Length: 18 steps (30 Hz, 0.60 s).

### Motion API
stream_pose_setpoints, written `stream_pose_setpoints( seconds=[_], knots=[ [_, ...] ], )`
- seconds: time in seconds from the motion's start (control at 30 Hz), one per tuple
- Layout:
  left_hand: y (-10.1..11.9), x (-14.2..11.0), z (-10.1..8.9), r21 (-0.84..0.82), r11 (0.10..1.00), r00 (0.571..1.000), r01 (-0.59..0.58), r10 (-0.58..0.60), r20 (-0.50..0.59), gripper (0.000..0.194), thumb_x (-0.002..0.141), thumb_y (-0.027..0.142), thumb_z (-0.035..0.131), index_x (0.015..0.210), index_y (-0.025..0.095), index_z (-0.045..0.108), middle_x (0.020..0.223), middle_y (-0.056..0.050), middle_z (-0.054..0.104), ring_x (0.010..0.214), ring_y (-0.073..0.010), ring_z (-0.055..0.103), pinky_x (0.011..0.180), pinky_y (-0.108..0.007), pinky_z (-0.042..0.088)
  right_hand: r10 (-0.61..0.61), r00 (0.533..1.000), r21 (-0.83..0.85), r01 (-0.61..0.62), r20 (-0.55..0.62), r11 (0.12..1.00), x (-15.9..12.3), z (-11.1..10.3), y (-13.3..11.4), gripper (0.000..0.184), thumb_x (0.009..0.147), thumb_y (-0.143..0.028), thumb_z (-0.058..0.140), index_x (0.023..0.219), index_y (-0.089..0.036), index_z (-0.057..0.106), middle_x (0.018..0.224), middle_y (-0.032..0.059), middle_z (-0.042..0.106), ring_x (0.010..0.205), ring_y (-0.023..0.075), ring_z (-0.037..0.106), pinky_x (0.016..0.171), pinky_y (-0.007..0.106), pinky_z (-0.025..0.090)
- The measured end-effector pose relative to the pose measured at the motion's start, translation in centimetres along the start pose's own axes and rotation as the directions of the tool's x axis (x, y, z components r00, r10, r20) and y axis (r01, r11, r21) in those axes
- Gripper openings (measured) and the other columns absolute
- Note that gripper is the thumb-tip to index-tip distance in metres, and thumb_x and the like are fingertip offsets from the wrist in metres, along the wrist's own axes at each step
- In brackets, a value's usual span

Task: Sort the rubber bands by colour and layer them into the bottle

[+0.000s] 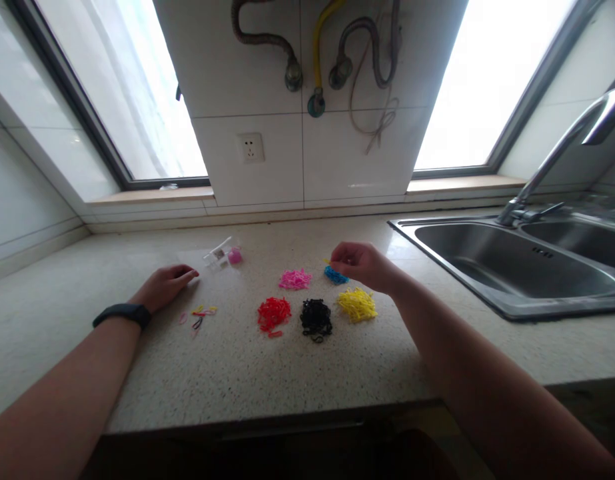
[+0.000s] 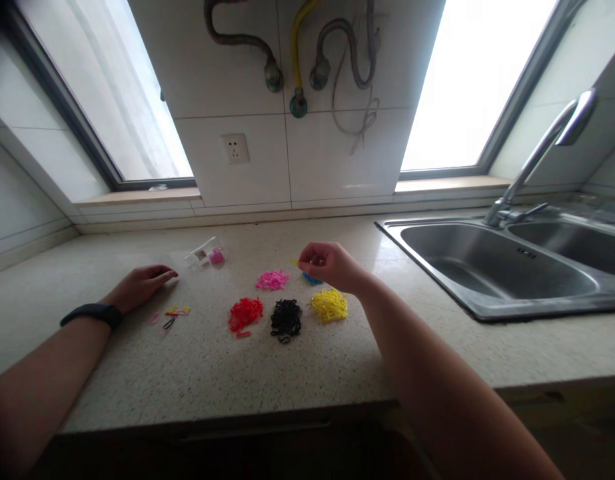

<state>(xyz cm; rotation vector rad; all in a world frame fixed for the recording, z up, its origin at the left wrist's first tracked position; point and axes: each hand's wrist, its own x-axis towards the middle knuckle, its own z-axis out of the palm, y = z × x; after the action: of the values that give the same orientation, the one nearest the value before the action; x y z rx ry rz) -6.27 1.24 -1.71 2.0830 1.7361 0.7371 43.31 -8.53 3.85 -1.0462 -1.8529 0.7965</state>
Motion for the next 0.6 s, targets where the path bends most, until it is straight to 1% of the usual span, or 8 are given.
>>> stream_pose_setpoints(
  seconds=[0.1, 0.27, 0.43, 0.6],
  knots=[
    [0.21, -0.09, -0.01, 0.005, 1.000, 1.000, 0.006, -0.006, 0.001, 0.051, 0.078, 0.064, 0.057, 0.096, 0.019, 0.073, 0.069, -0.002, 0.067, 0.066, -0.0201, 0.058, 0.061, -0.028, 0.042, -0.004, 0.999, 0.022, 0.004, 0.032, 1.000, -0.12, 0.24, -0.20, 0.018, 0.082, -0.036, 0.069, 0.083, -0.018, 0.063, 0.066, -0.0029, 0.052, 0.059, 0.0086, 0.044, 0.053, 0.026, 0.036],
    [0.48, -0.15, -0.06, 0.007, 1.000, 1.000, 0.009, -0.009, 0.006, 0.052, 0.077, 0.065, 0.057, 0.094, 0.019, 0.074, 0.066, -0.001, 0.065, 0.064, -0.0203, 0.058, 0.060, -0.029, 0.042, -0.006, 0.999, 0.047, 0.003, 0.049, 0.999, -0.14, 0.24, -0.18, 0.019, 0.082, -0.036, 0.069, 0.083, -0.018, 0.061, 0.067, -0.0038, 0.050, 0.059, 0.0083, 0.042, 0.054, 0.026, 0.035],
    [0.49, -0.05, -0.11, 0.026, 1.000, 1.000, -0.006, 0.006, 0.014, 0.051, 0.077, 0.063, 0.056, 0.095, 0.019, 0.074, 0.069, -0.002, 0.066, 0.067, -0.0205, 0.058, 0.062, -0.029, 0.042, 0.001, 0.998, 0.120, -0.009, 0.066, 0.993, -0.17, 0.17, -0.40, 0.019, 0.081, -0.035, 0.068, 0.083, -0.018, 0.060, 0.067, -0.0038, 0.049, 0.060, 0.0086, 0.041, 0.054, 0.026, 0.034],
    [0.61, -0.22, -0.16, 0.042, 0.999, 1.000, 0.003, -0.004, 0.021, 0.051, 0.079, 0.063, 0.056, 0.097, 0.018, 0.073, 0.074, -0.002, 0.068, 0.071, -0.0207, 0.060, 0.065, -0.029, 0.044, 0.007, 0.997, 0.146, -0.019, 0.081, 0.989, -0.16, 0.22, -0.61, 0.017, 0.080, -0.033, 0.068, 0.083, -0.018, 0.060, 0.067, -0.0030, 0.049, 0.060, 0.0091, 0.041, 0.054, 0.027, 0.032]
  ],
)
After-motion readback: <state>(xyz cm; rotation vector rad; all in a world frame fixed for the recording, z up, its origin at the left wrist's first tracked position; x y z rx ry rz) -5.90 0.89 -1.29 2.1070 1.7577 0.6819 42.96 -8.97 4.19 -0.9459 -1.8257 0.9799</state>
